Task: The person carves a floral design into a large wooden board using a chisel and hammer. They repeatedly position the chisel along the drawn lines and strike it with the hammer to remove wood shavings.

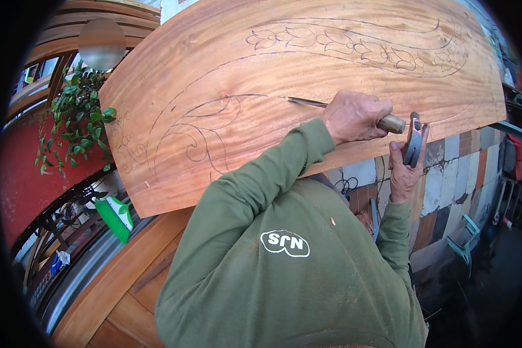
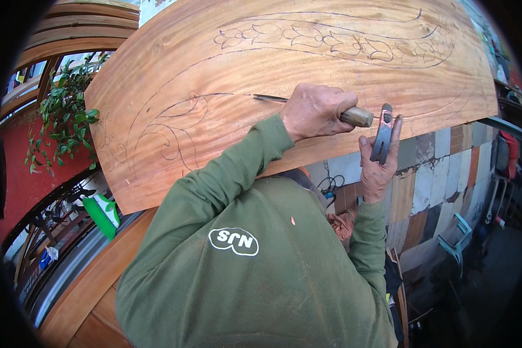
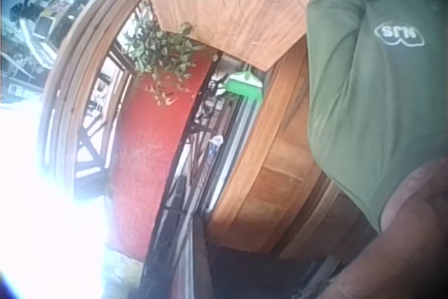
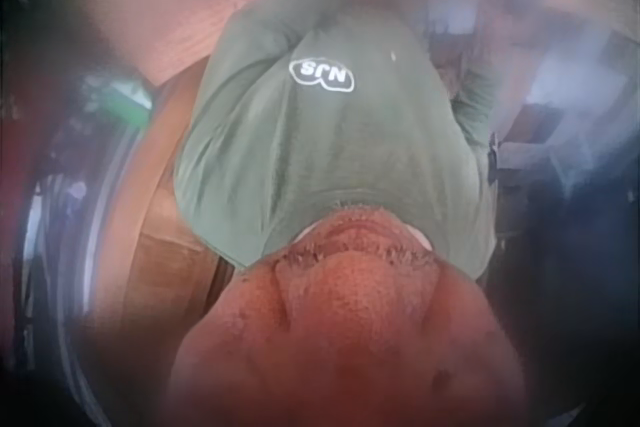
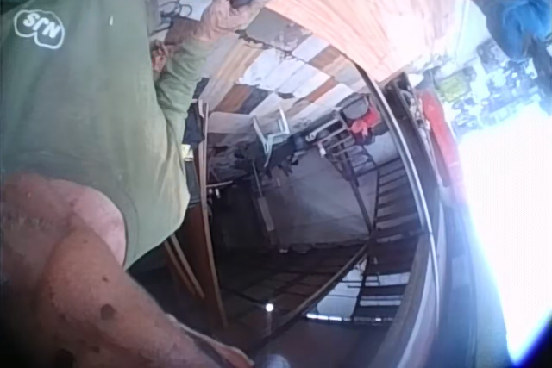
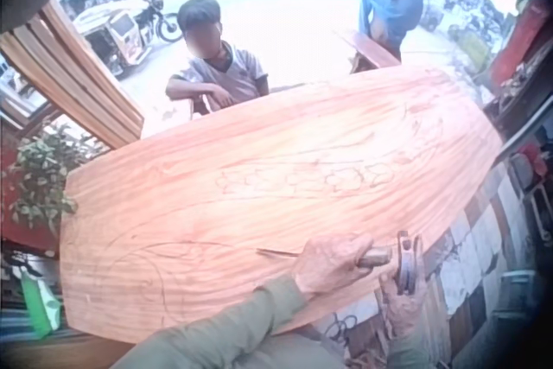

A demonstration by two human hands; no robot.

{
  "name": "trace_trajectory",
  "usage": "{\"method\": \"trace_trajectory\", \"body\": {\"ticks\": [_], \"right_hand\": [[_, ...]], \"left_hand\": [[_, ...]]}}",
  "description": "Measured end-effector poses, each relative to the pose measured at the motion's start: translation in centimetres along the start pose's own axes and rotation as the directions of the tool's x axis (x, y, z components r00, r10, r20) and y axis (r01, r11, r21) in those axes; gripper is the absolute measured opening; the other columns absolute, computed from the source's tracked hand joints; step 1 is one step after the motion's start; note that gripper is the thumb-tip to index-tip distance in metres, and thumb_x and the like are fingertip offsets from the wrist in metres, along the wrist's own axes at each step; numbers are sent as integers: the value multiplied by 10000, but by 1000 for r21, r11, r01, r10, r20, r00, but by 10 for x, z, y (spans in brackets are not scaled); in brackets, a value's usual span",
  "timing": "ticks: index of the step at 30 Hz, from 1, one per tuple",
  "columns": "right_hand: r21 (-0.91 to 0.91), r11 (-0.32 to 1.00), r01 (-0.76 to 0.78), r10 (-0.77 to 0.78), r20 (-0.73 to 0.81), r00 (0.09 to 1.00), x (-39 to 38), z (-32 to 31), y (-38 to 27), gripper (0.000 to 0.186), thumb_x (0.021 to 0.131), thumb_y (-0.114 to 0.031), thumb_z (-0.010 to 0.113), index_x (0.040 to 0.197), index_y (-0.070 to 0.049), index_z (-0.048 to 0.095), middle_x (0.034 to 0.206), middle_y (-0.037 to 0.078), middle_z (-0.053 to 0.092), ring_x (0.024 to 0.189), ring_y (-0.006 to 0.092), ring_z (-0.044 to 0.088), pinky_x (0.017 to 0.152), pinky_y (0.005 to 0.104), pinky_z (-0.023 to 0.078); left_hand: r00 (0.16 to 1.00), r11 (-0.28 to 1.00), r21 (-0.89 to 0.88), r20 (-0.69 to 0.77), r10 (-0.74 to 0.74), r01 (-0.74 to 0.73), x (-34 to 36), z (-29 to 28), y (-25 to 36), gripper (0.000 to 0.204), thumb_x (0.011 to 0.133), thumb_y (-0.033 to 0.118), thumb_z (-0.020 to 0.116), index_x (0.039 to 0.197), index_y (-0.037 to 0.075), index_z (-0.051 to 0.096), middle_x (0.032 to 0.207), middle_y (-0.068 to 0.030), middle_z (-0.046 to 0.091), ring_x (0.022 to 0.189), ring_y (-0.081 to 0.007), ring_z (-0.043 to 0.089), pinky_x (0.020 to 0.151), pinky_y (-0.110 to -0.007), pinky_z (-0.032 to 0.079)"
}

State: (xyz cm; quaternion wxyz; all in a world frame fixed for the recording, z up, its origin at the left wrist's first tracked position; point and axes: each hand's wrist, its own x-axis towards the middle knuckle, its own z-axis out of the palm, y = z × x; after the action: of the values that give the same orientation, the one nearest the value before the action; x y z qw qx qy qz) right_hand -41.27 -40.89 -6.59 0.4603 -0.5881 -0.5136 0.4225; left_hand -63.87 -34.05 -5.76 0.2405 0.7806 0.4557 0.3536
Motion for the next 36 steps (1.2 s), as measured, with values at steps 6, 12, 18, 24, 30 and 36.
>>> {"method": "trace_trajectory", "body": {"ticks": [6, 12, 18, 24, 30, 36], "right_hand": [[537, 828, 161, 77, -393, 916, 26, -9, -35, 630, 1014, -47, 726, 1564, -146, 437, 855, -14, 586, 586, 73, 487, 502, 250, 427], [-105, 988, 111, -118, -65, 991, 4, 30, 2, 391, 1049, -90, 671, 1401, -127, 505, 788, -6, 527, 570, 92, 490, 485, 256, 443], [426, 897, 116, 79, -413, 907, 36, -10, -41, 506, 1043, -72, 656, 1497, -142, 443, 777, -12, 513, 545, 87, 470, 471, 259, 436], [-226, 962, 155, -146, 55, 988, 7, 21, 20, 594, 1045, -67, 692, 1567, -152, 421, 926, 9, 602, 645, 60, 524, 530, 242, 455], [400, 904, 151, 37, -424, 905, 49, -14, -37, 315, 1035, -83, 717, 1301, -139, 557, 804, -21, 556, 578, 59, 472, 490, 262, 417], [-255, 946, 199, -207, -6, 978, 3, 31, 8, 446, 1035, -83, 715, 1443, -110, 538, 881, -25, 604, 654, 34, 513, 533, 252, 423]], "left_hand": [[999, 997, 70, -37, -17, 19, 1, 12, -5, 355, 809, 372, 857, 927, 159, 599, 776, -42, 681, 758, -283, 729, 598, -451, 550], [1000, 995, 104, -29, -9, 12, 3, 10, -7, 346, 827, 386, 848, 916, 166, 596, 758, -48, 676, 729, -285, 722, 569, -443, 546], [998, 994, 110, -69, -11, 19, -4, 15, -10, 333, 836, 392, 840, 914, 172, 602, 753, -48, 678, 721, -282, 722, 567, -442, 549], [998, 990, 138, -52, -19, 26, 1, 19, -12, 323, 846, 390, 836, 920, 174, 607, 757, -49, 683, 736, -283, 727, 578, -442, 552], [997, 991, 120, -61, -50, 57, -4, 18, -12, 323, 845, 386, 840, 928, 176, 610, 763, -47, 683, 735, -286, 724, 579, -445, 546], [996, 994, 104, -88, -6, 15, -4, 8, -7, 312, 842, 386, 842, 930, 186, 620, 749, -40, 671, 727, -282, 719, 568, -450, 537]]}}
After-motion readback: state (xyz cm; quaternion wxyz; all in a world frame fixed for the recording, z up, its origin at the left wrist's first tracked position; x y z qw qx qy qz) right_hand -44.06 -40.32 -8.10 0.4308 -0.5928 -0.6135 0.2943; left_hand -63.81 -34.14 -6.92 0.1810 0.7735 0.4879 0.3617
